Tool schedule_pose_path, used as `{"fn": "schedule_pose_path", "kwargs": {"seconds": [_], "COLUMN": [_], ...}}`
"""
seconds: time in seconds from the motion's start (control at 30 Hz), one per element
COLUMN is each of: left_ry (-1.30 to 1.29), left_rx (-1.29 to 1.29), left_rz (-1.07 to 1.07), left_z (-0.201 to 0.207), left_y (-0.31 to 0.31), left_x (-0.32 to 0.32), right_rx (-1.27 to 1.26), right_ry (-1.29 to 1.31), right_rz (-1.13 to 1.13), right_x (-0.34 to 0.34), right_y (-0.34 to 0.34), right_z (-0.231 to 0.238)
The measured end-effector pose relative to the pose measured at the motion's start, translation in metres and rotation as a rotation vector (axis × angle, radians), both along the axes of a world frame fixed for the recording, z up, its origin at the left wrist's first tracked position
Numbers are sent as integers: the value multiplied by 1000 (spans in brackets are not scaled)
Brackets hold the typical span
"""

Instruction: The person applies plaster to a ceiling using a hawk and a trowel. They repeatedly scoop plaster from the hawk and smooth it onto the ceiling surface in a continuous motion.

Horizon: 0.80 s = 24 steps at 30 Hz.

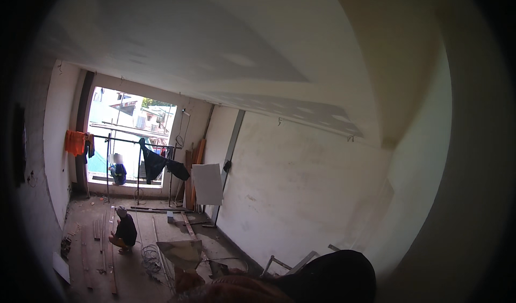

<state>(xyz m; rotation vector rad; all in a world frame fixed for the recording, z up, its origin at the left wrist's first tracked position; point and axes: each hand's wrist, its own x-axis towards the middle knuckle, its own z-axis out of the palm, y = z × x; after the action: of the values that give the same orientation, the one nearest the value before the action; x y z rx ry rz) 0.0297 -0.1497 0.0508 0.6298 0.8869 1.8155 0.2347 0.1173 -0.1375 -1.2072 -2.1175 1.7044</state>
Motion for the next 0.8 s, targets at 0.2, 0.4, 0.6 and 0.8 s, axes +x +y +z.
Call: {"fn": "schedule_pose_path", "kwargs": {"seconds": [0.2, 0.4, 0.6, 0.8], "left_ry": [667, -17, 12, 117], "left_rx": [200, 185, 247, 190], "left_rz": [290, -91, -183, -125], "left_z": [14, 85, 154, 166], "left_y": [15, 33, 14, 0], "left_x": [-11, -4, 17, 21], "right_rx": [-18, -46, -87, -183], "right_ry": [20, 131, 274, 446], "right_rz": [-54, -36, -23, -42], "right_x": [16, 11, 15, 23], "right_y": [-4, -3, -8, -12], "right_z": [18, 46, 83, 120]}}
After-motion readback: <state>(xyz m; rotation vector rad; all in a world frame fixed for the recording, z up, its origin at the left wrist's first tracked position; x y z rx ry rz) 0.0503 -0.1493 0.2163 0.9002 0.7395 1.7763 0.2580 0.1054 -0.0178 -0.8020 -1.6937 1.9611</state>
